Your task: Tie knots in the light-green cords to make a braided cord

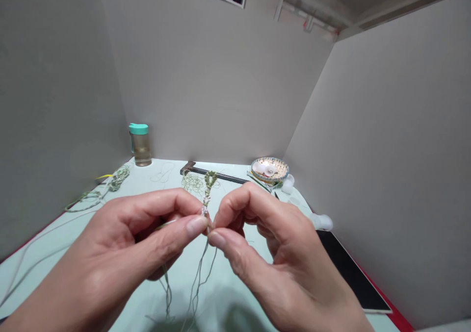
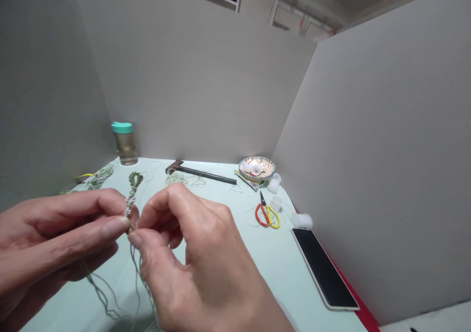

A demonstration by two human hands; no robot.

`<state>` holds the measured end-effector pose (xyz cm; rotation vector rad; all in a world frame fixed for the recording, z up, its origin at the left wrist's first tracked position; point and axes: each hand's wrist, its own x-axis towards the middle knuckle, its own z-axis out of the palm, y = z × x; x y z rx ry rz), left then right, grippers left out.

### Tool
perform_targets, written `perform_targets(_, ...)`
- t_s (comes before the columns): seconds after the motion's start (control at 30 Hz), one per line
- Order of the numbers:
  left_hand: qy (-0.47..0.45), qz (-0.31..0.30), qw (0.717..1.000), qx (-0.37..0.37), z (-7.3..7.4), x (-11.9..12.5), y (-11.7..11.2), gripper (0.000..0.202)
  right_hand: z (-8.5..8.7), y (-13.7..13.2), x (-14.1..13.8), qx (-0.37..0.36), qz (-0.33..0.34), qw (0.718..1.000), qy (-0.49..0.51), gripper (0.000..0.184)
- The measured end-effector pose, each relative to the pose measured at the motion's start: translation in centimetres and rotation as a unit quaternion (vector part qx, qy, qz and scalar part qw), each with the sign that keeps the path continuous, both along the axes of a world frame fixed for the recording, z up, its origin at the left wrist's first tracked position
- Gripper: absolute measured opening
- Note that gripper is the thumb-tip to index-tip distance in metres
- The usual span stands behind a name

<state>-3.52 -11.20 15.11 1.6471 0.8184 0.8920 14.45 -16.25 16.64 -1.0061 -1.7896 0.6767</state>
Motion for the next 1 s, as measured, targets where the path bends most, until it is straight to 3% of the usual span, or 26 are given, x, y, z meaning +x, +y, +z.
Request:
perform_targets(0.17,0.018,0.029,0.999,-0.030,0.4,0.3,-0.4,0.036,0.0,-0.3,0.2,0.033,-0.007,0.999,-0.015,0.016)
perform_targets(0.3,-0.003,0.029,1.000,-0.012,0.7,0.5,-0.6,0.037,-0.2,-0.5,0.2,0.080,-0.033,0.995,-0.049,0.024)
perform_targets(0.47,-0.027,0.042,0.999,0.018,1.5,0.4,-0.4,0.036,-0.6,0.2,0.4,0.003,0.006,1.000,-0.030,0.028)
perform_targets(0.63,-0.018,0.039,0.999,0.022,1.5,0.3,-0.2,0.033,0.1,0.9,1.1,-0.082,0.082,0.992,0.049,0.010)
perform_targets(0.73,0.006,0.043,0.999,0.005,1.3,0.6,-0.4,0.030,1.0,0.9,1.1,-0.113,0.090,0.988,0.058,0.006)
perform_targets(0.87,0.055,0.051,0.997,-0.035,1.5,0.8,-1.0,0.023,1.6,0.8,0.6,-0.114,0.071,0.989,0.063,0.016)
perform_targets(1.0,0.079,0.042,0.996,0.006,2.1,0.6,-1.5,0.021,1.1,0.5,0.2,-0.094,0.057,0.990,0.085,0.015)
